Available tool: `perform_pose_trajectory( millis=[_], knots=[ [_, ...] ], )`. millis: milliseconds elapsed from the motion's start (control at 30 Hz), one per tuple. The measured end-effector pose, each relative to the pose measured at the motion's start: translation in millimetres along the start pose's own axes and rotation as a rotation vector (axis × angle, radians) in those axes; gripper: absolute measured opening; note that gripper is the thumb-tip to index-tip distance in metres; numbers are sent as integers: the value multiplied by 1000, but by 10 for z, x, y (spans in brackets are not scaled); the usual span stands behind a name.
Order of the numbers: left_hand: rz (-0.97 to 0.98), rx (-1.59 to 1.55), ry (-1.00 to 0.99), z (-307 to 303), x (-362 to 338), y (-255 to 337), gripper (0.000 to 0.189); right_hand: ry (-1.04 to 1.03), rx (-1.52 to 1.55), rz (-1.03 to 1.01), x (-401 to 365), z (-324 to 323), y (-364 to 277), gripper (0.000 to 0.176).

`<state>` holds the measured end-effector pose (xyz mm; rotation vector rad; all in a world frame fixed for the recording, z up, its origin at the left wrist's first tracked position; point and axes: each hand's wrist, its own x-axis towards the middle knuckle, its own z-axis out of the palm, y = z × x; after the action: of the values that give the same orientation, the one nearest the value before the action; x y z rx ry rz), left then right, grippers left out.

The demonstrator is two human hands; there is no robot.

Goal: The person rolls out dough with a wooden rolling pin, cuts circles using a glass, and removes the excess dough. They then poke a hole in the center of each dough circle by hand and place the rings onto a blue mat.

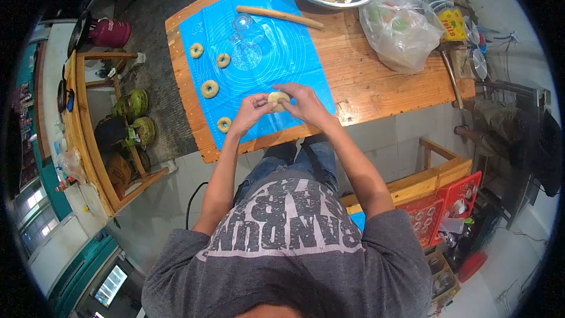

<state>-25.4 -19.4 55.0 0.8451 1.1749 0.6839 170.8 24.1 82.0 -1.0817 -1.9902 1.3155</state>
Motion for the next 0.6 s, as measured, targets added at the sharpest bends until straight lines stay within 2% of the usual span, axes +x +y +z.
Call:
perform_pose_trajectory(
  millis=[133,267,367,467,600],
  knots=[
    [43,5,-70,24,-1,25,32,-14,10,-38,12,3,-12,42],
    [109,-8,4,76,-46,42,22,-1,82,-13,22,-16,-35,34],
    [97,32,31,48,-50,70,18,-136,73,202,50,-74,25,25],
    [139,19,15,7,-41,66,15,-89,175,207,44,-93,4,19],
    [169,-54,19,23,-67,123,15,-137,219,191,37,-87,18,20]
  ],
)
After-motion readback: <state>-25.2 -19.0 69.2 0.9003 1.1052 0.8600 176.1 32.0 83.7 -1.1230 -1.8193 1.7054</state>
